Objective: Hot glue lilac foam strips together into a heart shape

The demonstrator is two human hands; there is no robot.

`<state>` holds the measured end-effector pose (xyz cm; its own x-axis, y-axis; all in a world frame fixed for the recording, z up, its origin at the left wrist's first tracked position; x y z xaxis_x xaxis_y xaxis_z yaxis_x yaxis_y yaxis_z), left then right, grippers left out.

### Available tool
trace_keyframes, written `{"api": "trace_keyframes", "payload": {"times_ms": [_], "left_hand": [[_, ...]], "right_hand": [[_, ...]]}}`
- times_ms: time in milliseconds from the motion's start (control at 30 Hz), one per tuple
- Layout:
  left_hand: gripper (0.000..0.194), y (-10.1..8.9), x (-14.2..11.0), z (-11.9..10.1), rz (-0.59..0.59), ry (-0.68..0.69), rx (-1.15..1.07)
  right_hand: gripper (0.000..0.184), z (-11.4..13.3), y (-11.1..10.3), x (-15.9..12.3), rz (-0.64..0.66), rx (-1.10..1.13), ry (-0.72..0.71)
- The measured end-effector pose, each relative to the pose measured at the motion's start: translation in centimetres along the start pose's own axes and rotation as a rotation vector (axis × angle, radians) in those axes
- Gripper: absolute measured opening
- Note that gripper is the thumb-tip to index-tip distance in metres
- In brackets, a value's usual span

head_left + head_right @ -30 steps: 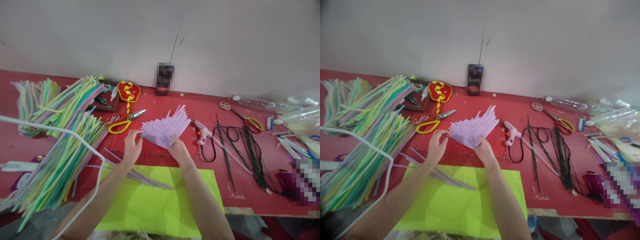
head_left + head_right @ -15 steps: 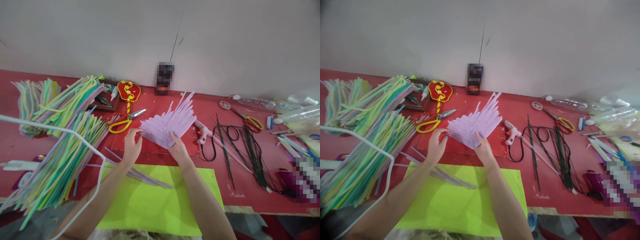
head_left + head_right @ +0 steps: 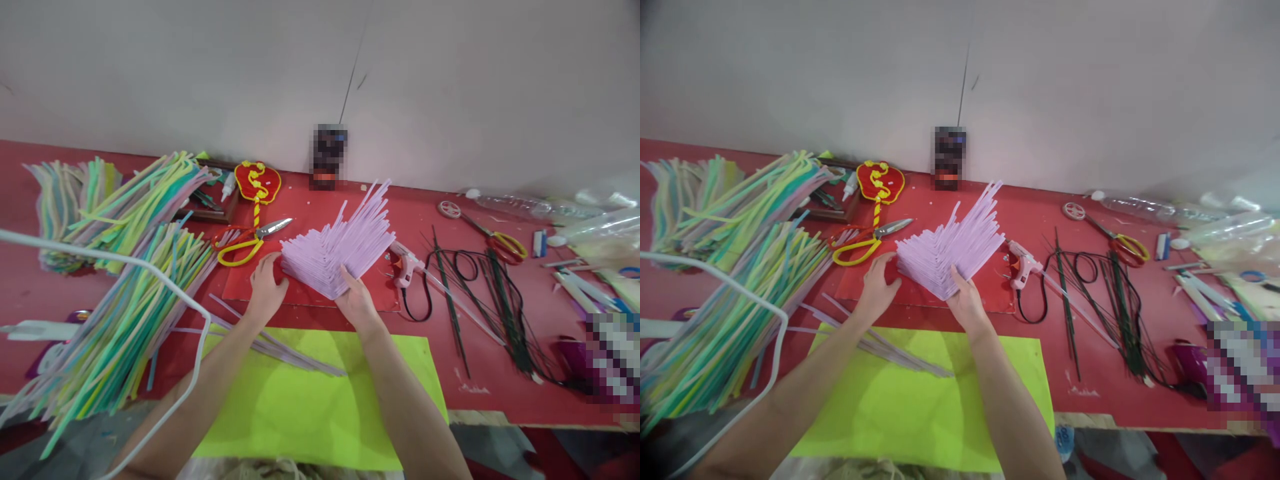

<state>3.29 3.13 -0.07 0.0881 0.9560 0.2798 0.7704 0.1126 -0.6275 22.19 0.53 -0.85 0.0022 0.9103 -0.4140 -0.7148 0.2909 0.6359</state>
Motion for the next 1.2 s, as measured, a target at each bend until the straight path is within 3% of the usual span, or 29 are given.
{"api": "trace_keyframes", "payload": {"times_ms": [367,533,700,833,967,1100,1200], "left_hand": [[0.076,1.1,-1.2,-0.9,0.058,0.131,0.125],[0.08,1.2,-1.5,-1.2,0.097,0.13,0.139],[0.078,1.2,-1.5,-1.5,0.093,0.147,0.144],[0.077,1.1,-1.5,-1.5,0.094,0.143,0.153],[0.077,1.1,-1.5,-1.5,0.099,0.147,0.143],[0.076,1.1,-1.5,-1.6,0.103,0.144,0.146],[0.076,1.1,-1.5,-1.6,0.11,0.148,0.157]], "right_hand": [[0.027,-0.1,-0.3,0.2,-0.004,0.018,0.006],[0.026,0.2,0.2,-0.4,0.006,-0.004,0.036],[0.03,0.4,-0.5,-1.0,-0.041,-0.193,0.121],[0.029,0.6,-2.2,-0.8,-0.147,-0.42,0.06],[0.013,0.4,-2.3,-1.1,-0.084,-0.51,0.148],[0.015,0.1,-0.9,-1.8,-0.012,-0.52,0.287],[0.02,0.0,-0.1,-2.0,0.013,-0.504,0.256]]}}
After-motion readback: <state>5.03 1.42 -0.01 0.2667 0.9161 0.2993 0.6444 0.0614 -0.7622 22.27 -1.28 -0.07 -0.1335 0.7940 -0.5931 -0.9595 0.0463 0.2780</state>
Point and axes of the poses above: each hand's wrist, its own x-axis towards the middle knuckle, its own y-axis out of the palm, z = x × y, the point moved 3 cm from there along x, towards the middle knuckle, and after that the axes turned 9 degrees about y, right-handed, at the moved point
